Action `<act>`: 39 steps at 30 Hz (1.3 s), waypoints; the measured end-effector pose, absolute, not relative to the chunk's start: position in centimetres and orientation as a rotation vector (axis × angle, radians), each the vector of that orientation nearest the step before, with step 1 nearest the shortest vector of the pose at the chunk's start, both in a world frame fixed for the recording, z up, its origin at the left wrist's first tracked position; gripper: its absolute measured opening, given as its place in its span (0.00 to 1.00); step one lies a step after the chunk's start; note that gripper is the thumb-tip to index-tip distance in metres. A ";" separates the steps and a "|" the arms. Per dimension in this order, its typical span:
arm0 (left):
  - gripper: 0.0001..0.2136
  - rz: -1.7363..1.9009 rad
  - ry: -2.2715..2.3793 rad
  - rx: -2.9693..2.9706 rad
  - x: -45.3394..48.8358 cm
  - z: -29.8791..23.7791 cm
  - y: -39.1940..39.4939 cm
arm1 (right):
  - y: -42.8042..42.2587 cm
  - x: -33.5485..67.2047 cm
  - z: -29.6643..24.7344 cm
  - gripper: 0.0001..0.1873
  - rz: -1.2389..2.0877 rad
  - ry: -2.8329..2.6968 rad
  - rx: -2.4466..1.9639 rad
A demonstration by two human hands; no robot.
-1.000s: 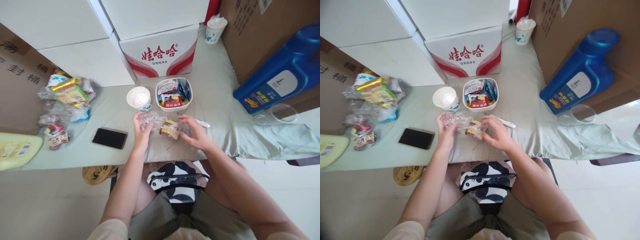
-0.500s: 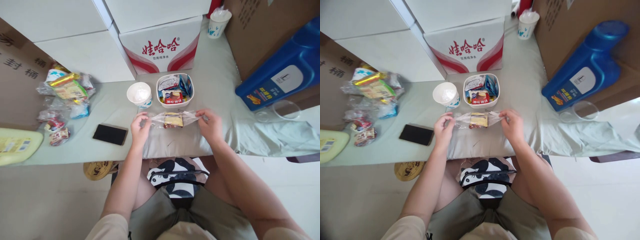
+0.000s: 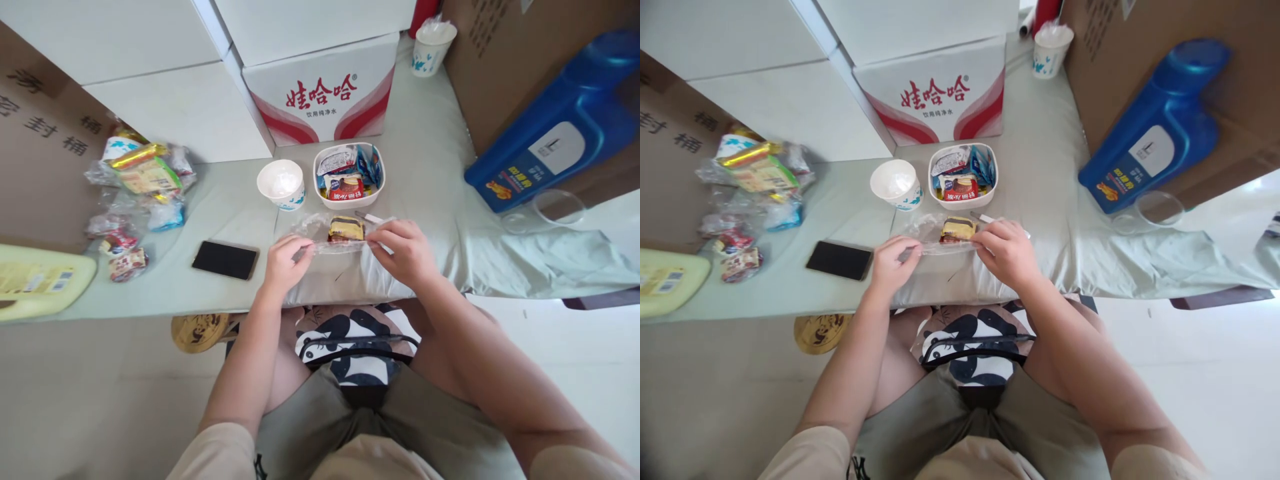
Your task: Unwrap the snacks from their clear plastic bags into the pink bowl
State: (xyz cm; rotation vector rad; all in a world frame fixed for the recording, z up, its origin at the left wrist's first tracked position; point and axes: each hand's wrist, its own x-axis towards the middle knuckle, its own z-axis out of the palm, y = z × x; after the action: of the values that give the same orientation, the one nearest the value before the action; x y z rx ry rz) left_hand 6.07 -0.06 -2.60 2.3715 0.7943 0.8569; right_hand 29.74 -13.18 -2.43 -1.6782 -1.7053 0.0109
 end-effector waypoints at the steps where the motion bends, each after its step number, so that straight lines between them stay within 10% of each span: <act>1: 0.09 0.830 0.819 2.342 5.7 -2.5 -0.5 | -13.8 29.5 -2.1 0.15 0.012 -1.695 -1.684; 13: 0.10 0.122 0.824 1.908 2.8 -1.5 -2.4 | -17.1 29.0 -1.6 0.24 0.846 -1.852 -1.997; 22: 0.32 0.889 1.428 2.108 4.0 -4.5 0.2 | -13.3 26.8 -2.8 0.25 0.285 -1.707 -1.982; 27: 0.10 0.737 1.166 1.910 6.2 -5.5 0.2 | -11.1 25.5 -3.8 0.37 0.402 -1.996 -1.725; 39: 0.12 0.829 1.023 1.218 9.2 -4.1 0.8 | -10.9 27.0 -4.0 0.29 0.667 -1.758 -1.608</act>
State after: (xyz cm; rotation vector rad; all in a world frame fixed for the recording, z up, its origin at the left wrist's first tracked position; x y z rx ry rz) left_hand 9.19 0.81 -4.07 1.2184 1.0228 0.8294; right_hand 27.03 -10.92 -4.02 -1.6084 -1.7581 0.6667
